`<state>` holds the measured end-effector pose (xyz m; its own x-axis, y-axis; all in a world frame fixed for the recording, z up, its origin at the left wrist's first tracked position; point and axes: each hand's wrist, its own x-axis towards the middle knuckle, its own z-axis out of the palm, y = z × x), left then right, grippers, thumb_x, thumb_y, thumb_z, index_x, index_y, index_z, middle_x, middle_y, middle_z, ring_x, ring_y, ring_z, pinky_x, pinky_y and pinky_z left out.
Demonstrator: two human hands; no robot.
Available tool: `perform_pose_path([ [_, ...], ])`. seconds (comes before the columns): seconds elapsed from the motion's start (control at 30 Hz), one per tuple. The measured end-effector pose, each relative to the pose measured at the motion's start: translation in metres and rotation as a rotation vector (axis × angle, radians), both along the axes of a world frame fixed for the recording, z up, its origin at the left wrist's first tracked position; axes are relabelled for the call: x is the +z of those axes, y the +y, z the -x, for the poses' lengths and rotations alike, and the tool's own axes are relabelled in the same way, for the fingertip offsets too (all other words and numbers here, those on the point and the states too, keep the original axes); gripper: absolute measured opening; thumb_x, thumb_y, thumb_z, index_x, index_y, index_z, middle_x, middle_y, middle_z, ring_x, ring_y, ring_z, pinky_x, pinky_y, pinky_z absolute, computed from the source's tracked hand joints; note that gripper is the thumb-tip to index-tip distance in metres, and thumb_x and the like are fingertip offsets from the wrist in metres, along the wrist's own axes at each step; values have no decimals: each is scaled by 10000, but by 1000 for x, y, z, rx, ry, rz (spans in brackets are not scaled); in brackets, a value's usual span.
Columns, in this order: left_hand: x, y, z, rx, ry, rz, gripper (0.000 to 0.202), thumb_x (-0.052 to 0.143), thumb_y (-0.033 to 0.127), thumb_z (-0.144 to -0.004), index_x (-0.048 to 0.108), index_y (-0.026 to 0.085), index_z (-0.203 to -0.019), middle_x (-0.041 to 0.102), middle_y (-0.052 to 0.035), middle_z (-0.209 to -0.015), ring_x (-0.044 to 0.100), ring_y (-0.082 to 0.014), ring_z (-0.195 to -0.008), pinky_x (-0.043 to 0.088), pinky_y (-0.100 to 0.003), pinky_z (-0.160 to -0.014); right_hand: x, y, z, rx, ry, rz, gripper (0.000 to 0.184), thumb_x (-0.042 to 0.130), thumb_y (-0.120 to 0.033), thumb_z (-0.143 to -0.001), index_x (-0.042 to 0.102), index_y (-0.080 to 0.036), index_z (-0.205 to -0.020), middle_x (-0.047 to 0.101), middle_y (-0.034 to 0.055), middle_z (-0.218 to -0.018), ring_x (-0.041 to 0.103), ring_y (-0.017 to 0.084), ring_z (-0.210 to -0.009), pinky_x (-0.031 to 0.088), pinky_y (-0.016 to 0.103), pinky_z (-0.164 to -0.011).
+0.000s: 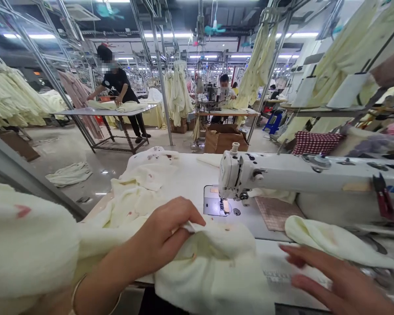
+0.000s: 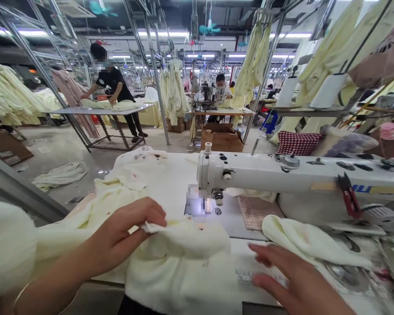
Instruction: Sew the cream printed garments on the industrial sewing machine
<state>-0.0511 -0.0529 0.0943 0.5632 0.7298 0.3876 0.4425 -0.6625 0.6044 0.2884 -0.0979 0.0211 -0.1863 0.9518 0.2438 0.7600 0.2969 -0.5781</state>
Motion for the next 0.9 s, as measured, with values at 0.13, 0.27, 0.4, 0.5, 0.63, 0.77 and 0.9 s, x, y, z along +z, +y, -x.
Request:
perform_pose_path([
  [0.13, 7, -18, 9, 17, -2, 42, 249, 388, 48, -835, 532, 211, -957, 589, 11, -875, 548, -113, -818, 408, -210, -727, 3, 38, 44, 162, -145, 181, 218, 693, -341, -704, 650, -234, -889, 647, 21, -835, 609, 209, -770, 485, 323, -689],
  [0.27, 5, -23, 25, 125, -14, 51, 167, 390, 144, -889, 544, 199, -918, 586, 0, -830, 544, -124, -767, 406, -213, -688, -4, 36, 68, 217, 45, 238, 294, 628, -305, -746, 408, -201, -581, 513, -25, -670, 524, 151, -666, 393, 247, -608],
  [0.4, -4, -16, 35, 223, -12, 106, 183, 400, 265, -912, 544, 184, -831, 546, 13, -721, 504, -125, -675, 385, -213, -630, -14, 7, 68, 216, 404, 419, 424, 643, -312, -700, 253, -211, -572, 472, -31, -625, 426, 124, -593, 340, 223, -555],
  [0.5, -11, -11, 36, 224, -14, 127, 248, 387, 314, -919, 514, 174, -759, 500, 17, -672, 469, -126, -641, 369, -220, -605, -19, -17, 77, 249, 816, 539, 473, 707, -388, -671, 283, -199, -586, 580, 2, -781, 460, 127, -667, 356, 216, -605],
  [0.63, -12, -12, 35, 134, -77, 130, 243, 387, 301, -925, 529, 168, -780, 537, -6, -756, 503, -135, -719, 390, -231, -663, -22, -32, 101, 128, 1326, 680, 560, 828, -485, -487, 476, -262, -861, 579, -44, -718, 500, 118, -617, 349, 198, -556],
  [0.77, -9, -16, 35, 74, -168, 108, 207, 428, 252, -915, 570, 176, -784, 584, -15, -864, 540, -137, -838, 404, -227, -766, -24, -32, 117, -35, 1412, 795, 791, 749, -563, -608, 388, -277, -1250, 553, -54, -597, 566, 130, -599, 366, 193, -542],
  [0.9, -8, -17, 38, 168, -195, 130, 87, 534, 262, -871, 606, 213, -872, 602, 26, -788, 544, -108, -736, 416, -185, -672, -22, -31, 121, 21, 1428, 762, 928, 848, -368, -515, 357, -343, -1303, 606, -43, -721, 610, 136, -640, 441, 240, -612],
])
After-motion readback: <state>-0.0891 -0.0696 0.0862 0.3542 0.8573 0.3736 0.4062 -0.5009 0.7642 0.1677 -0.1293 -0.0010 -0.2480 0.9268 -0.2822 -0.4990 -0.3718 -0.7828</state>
